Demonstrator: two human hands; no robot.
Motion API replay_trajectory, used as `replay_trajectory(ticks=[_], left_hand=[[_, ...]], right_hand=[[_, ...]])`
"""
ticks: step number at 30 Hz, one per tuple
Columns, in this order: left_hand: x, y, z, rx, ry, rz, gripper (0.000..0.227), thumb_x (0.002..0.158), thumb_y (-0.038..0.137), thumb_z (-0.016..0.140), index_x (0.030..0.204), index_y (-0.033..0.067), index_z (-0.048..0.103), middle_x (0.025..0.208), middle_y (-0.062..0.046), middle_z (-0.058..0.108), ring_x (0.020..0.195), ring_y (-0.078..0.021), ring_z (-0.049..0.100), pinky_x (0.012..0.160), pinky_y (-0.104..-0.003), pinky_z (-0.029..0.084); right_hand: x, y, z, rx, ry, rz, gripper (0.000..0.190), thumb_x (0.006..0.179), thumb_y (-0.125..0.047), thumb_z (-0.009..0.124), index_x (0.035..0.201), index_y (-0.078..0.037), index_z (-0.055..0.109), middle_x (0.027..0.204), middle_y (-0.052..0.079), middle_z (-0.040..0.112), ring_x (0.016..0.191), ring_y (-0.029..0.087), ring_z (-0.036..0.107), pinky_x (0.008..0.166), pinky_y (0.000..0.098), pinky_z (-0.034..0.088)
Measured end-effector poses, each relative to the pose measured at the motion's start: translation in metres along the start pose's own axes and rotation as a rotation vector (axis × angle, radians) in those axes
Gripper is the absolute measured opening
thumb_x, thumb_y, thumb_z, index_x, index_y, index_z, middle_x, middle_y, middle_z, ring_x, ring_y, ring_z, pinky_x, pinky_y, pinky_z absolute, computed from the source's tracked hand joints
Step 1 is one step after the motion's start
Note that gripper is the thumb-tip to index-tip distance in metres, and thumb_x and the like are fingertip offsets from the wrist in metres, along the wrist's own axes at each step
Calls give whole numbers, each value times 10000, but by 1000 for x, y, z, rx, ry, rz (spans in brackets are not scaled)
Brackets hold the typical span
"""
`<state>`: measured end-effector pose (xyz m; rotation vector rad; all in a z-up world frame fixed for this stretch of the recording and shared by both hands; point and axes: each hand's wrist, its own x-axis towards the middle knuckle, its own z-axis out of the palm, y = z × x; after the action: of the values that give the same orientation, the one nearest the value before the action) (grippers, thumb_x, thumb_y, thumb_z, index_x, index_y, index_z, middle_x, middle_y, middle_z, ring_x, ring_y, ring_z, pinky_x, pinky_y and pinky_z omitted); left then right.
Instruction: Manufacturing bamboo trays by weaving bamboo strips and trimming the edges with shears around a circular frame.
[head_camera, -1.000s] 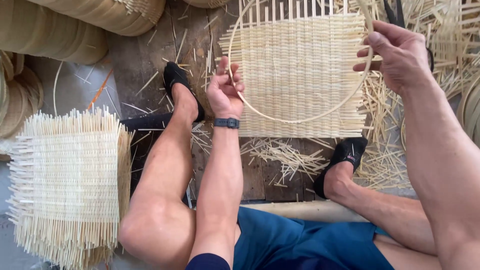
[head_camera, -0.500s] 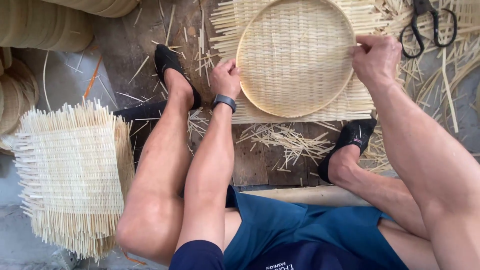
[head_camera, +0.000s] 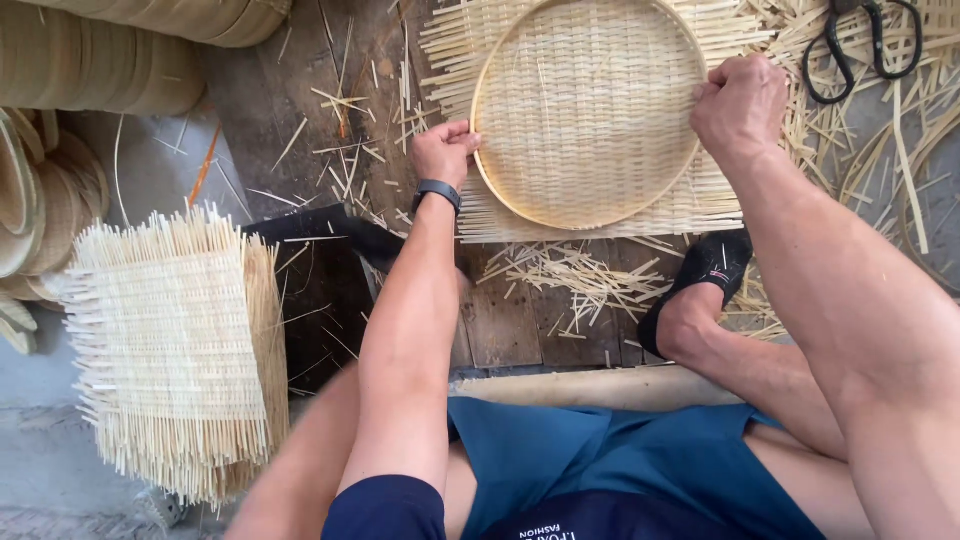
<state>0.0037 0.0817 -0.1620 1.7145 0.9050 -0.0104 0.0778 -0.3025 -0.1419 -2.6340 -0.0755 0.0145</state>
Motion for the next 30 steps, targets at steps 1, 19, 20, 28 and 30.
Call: replay_trajectory(ticks=[1,19,20,28,30], left_hand=[[-1,2,-1,1,-1,-1,308,749,-41,811,1048,23,776,857,-87,797,709,-135,750,610,-288,640],[6,-24,-3,128,-43,224,237,755,-7,846,987,-4,796,818,-85,789,715,-120,720,680,-280,592],[7,-21,-2,130,-46,202,225,761,-5,842,982,-3,796,816,-82,788,709,-120,716,672,-283,590],[17,-6,-10,-53,-147,-25,220,744,-13,818,962,-8,783,841,-85,774,687,-130,727,618,-310,630],[18,24,-14,321,-216,45,242,708,60,868,934,7,803,851,-103,781,723,-177,744,693,-330,623]], right_hand=[[2,-2,0,0,-1,2,94,850,-61,861,879,15,814,821,217,735,746,290,708,742,390,571],[-8,-10,-20,364,-91,371,211,881,-195,841,1025,-47,796,861,103,759,744,150,714,720,330,574],[-4,-5,-17,354,-92,369,210,872,-191,851,1016,-46,802,848,106,759,742,151,711,718,325,572],[28,18,-22,431,-316,319,226,836,-169,878,956,-5,779,821,98,746,713,147,703,674,333,601],[33,11,-31,410,-458,432,333,845,-238,833,1080,-6,789,1004,193,778,872,252,742,820,441,616]])
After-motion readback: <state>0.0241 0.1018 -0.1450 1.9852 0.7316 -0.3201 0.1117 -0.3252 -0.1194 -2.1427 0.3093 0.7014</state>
